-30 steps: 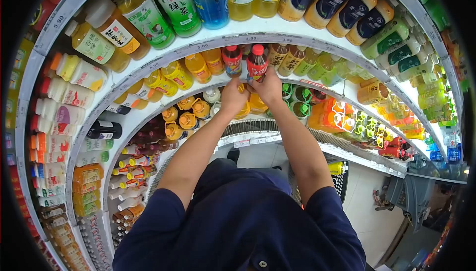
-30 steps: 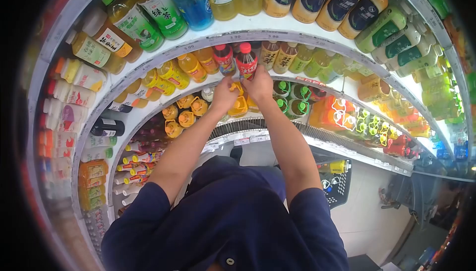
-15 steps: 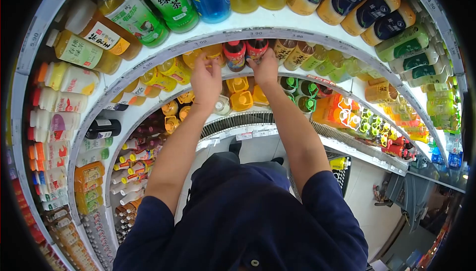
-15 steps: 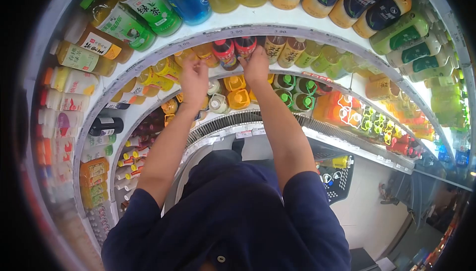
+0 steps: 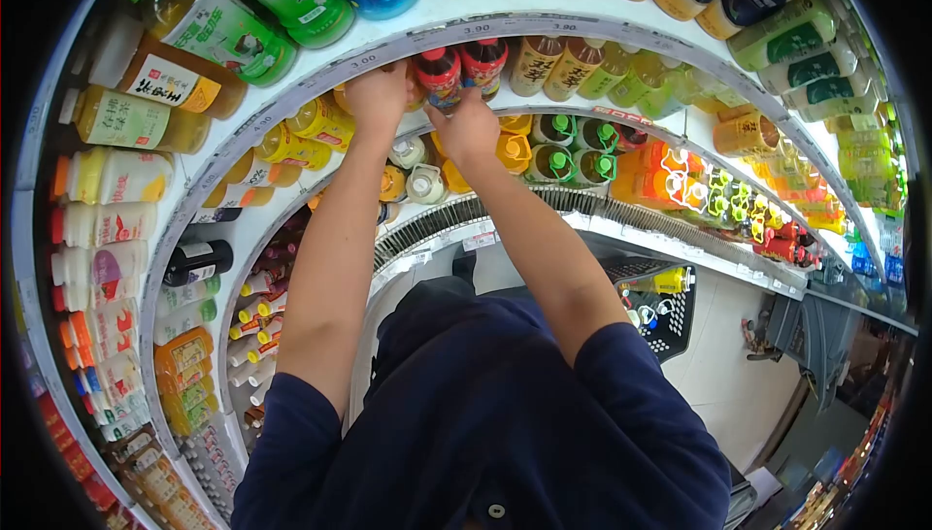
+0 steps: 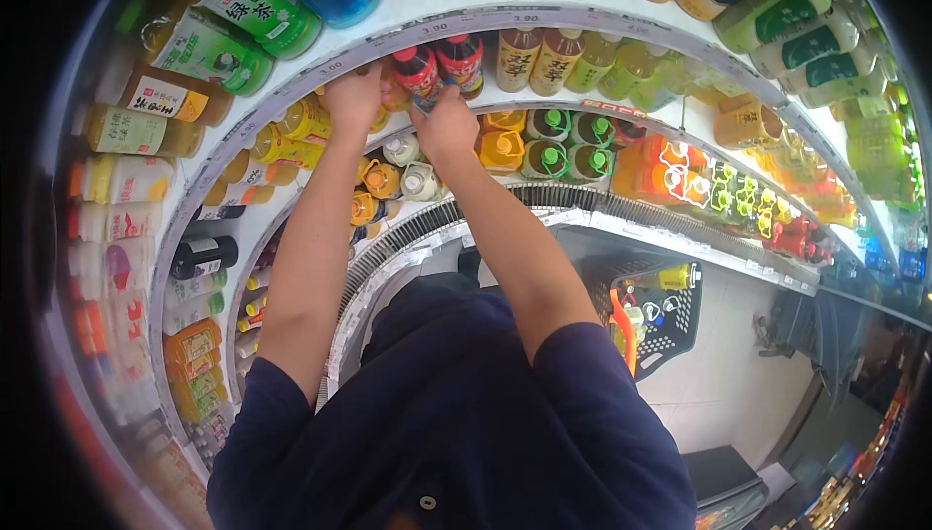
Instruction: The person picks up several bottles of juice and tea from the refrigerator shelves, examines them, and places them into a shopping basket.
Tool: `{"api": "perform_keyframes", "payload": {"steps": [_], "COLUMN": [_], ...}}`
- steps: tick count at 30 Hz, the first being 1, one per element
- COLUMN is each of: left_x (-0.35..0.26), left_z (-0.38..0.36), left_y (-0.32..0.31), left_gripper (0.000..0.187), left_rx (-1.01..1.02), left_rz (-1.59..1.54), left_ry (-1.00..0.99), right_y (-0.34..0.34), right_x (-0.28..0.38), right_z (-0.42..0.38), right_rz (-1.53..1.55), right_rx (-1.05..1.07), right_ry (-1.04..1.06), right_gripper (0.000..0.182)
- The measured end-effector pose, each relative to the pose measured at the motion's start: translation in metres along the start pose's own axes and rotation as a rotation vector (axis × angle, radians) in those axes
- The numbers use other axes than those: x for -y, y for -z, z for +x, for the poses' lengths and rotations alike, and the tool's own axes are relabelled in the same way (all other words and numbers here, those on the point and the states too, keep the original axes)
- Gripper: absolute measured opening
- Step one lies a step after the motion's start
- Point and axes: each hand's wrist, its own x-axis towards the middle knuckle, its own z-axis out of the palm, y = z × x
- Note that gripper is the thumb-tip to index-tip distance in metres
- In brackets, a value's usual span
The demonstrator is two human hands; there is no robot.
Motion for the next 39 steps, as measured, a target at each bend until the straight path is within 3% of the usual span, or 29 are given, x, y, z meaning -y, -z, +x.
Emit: {"api": "perform_keyframes", "payload": {"steps": [13,16,18,19,21,24,27,28,30,33,36,39], "left_x": [0.003,0.018,0.031,0.05,0.096,0.11,0.116,0.125,0.136,0.106,0.107,0.104], "left_z": [-0.014,-0.022,-0.051,-0.057,-0.062,-0.052,-0.034,-0.022,-0.007,-0.015,-0.016,-0.016], "left_y": [0.022,0.027,0.032,0.033,0.033,0.033,0.028,0.026,0.017,0.021,0.026,0.027], "left_gripper": [0.043,0.045,0.049,0.049,0.046,0.048,0.055,0.055,0.062,0.062,0.059,0.059], "left_rx": [0.065,0.046,-0.109,-0.108,-0.074,-0.196,-0.189,-0.198,-0.238,-0.217,-0.169,-0.149], "left_rz": [0.127,0.225,0.255,0.257,0.216,0.345,0.359,0.357,0.392,0.448,0.319,0.279], "left_ry": [-0.187,-0.23,-0.415,-0.416,-0.2,-0.171,-0.082,-0.072,-0.242,-0.084,-0.147,-0.084], "right_y": [-0.007,-0.013,-0.017,-0.02,-0.031,-0.035,-0.031,-0.028,-0.011,0.008,0.006,0.003], "right_x": [0.006,0.003,-0.001,0.0,0.005,0.024,0.046,0.058,0.075,0.1,0.104,0.106], "right_z": [0.005,-0.01,-0.019,-0.02,-0.022,-0.024,-0.029,-0.027,-0.017,-0.008,0.003,0.004], "right_rz": [-0.074,-0.015,-0.035,-0.033,-0.033,0.005,0.053,0.05,0.092,-0.122,-0.108,-0.122], "right_rx": [0.008,-0.051,0.031,0.03,0.07,-0.035,-0.135,-0.125,-0.184,-0.038,-0.017,-0.016], "right_ry": [-0.087,-0.091,-0.023,-0.025,0.123,0.282,0.347,0.354,0.4,0.309,0.268,0.231], "right_gripper": [0.062,0.061,0.053,0.053,0.049,0.05,0.054,0.054,0.051,0.048,0.047,0.046]}}
